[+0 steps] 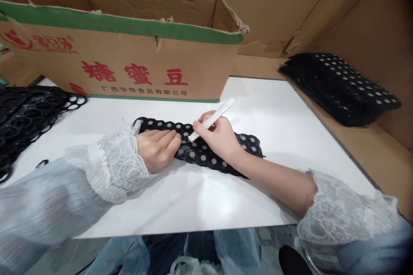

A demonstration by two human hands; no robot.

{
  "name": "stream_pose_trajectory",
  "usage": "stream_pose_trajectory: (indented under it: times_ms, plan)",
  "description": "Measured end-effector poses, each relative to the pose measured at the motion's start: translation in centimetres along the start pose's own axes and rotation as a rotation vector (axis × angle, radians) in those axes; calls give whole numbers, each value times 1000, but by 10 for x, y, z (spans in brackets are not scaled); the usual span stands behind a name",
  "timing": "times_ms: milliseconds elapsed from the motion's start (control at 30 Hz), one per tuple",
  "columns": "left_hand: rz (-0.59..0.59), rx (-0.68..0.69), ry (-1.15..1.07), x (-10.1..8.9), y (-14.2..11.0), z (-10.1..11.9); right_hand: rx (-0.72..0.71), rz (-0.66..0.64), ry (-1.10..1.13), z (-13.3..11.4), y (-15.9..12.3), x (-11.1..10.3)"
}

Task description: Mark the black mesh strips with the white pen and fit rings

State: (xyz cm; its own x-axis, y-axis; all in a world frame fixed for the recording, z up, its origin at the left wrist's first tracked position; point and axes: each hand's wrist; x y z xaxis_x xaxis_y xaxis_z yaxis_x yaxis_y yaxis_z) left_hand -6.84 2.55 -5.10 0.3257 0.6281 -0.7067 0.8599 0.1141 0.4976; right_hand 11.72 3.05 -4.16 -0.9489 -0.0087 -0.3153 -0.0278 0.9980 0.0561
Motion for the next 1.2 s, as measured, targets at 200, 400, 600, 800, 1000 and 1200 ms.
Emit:
stream_pose_trajectory:
  times_ms: [200,400,600,800,1000,1200]
  plan:
    - [45,1,4,2,-1,0,41,5,-42,-4,-2,0]
    - [19,13,14,3,1,1,-6,35,-139,-5,-6,4]
    - [15,-62,-17,-1,9,6,-166,3,-257,-1,-7,9]
    - [5,-114,-18,-3,13,4,-249,-40,-321,-3,-8,9]
    - [23,-75,4,-3,10,2,-207,-37,-290,-2,-8,6]
    - [25,15,5,-4,7,1,-149,-6,-220,-2,-9,5]
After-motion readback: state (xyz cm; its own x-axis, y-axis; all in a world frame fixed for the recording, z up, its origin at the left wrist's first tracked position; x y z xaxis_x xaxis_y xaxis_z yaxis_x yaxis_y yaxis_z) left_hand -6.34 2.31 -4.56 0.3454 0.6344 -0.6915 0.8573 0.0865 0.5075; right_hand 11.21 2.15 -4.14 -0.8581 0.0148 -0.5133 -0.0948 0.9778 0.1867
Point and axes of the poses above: each hand's wrist, its own y-axis towards the middle knuckle, its own x-axis out of the palm, z = x × y, and after that the axes turned 8 degrees about x, right-handed
